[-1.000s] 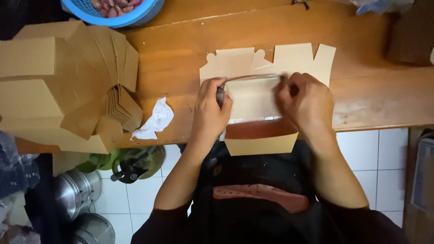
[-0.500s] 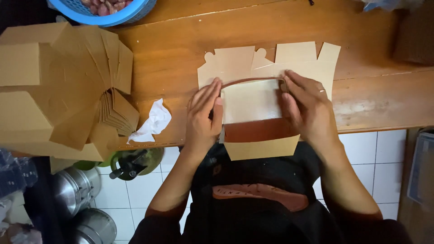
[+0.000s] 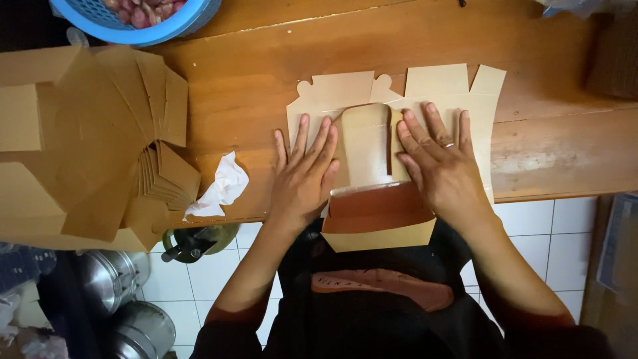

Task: The person assembles a flat cardboard box by folding along pre-scored lines and interlocking tabs to form a rectangular container. The person handles the cardboard piece, folds the sides, and secures the tabs to complete the box.

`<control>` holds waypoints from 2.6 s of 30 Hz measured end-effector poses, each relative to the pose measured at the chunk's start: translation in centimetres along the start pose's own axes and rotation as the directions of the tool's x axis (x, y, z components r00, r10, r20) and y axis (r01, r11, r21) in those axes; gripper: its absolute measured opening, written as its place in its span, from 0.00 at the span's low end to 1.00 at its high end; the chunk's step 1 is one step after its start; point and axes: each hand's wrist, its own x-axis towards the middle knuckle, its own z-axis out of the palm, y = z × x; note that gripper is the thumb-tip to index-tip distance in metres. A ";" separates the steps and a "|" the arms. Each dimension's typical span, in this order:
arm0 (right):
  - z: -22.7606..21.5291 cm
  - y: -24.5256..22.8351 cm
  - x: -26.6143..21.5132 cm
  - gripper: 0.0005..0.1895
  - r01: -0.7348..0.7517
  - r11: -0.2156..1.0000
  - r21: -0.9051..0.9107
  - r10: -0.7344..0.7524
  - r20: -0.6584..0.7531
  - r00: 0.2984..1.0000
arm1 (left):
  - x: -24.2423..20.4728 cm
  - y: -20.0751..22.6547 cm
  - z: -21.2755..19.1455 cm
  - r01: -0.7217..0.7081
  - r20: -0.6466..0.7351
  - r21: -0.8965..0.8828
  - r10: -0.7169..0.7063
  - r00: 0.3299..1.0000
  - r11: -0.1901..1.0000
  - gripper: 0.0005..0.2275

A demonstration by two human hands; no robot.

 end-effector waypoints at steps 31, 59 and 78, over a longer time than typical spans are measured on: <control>-0.4 0.8 2.1 0.18 0.134 0.895 -0.425 -0.150 -0.004 0.989 | 2.1 -0.1 -0.4 -0.042 0.006 0.189 0.041 0.999 0.981 0.23; -3.6 0.1 -2.6 0.05 -0.031 0.801 0.598 0.097 -0.078 0.992 | 0.2 6.4 -3.4 -0.130 -0.226 -0.962 -0.432 0.873 0.242 0.14; -5.3 -0.5 -3.8 0.14 0.075 0.874 0.481 0.155 -0.422 0.893 | 2.0 6.4 1.8 0.055 -0.104 -0.937 -0.426 0.899 0.344 0.16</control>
